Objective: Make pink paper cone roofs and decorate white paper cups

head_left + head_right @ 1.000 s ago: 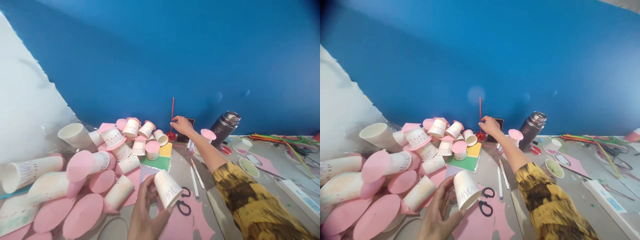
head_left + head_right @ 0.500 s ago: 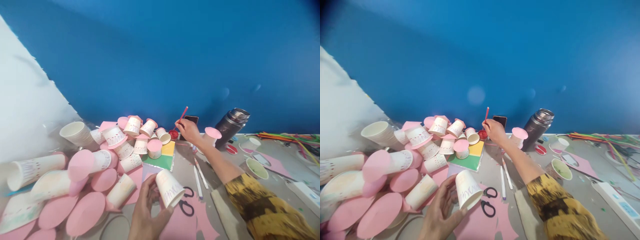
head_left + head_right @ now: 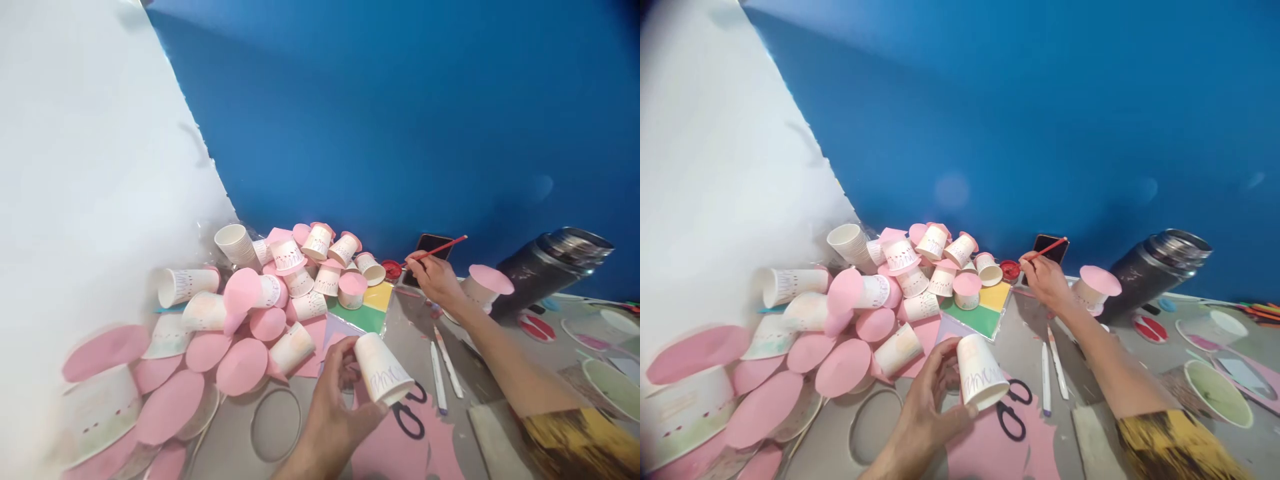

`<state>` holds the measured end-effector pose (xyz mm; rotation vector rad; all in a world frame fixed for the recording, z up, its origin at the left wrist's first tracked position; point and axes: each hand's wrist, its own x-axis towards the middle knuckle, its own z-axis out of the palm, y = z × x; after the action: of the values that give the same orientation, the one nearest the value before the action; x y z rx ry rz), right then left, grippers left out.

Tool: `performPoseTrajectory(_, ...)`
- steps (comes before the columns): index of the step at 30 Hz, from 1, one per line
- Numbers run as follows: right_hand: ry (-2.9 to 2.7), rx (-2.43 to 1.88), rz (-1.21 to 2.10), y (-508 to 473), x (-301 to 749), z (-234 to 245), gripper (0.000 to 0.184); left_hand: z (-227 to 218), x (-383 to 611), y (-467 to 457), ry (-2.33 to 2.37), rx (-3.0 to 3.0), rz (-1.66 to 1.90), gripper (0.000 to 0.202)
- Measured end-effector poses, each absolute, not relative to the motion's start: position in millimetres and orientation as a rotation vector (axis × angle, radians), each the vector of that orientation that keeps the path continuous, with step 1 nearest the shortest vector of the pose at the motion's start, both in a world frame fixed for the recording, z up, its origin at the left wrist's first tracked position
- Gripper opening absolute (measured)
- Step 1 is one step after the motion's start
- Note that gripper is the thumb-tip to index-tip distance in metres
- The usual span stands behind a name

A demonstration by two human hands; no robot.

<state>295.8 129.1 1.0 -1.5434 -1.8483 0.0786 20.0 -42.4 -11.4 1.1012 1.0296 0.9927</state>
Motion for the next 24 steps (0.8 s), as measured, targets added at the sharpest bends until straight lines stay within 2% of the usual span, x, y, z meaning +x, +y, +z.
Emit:
performPoseTrajectory(8, -1.751, -1.605, 0.16, 144, 289, 3, 0.021, -3, 19, -42, 1.046, 1.035, 1.003, 0.072)
performPoseTrajectory(13, -1.65, -1.625, 0.154, 147, 285, 6, 0.024, -2, 22, -41, 1.103, 1.002, 1.023, 0.072)
performPoseTrajectory(19, -1.611, -1.583, 0.179, 142, 282, 11, 0.013, 2, 24, -42, 1.127, 0.956, 1.016, 0.073)
performPoseTrajectory(24, -1.415, -1.507, 0.195, 123, 291, 27, 0.017, 0, 24, -42, 1.138, 0.962, 1.047, 0.073)
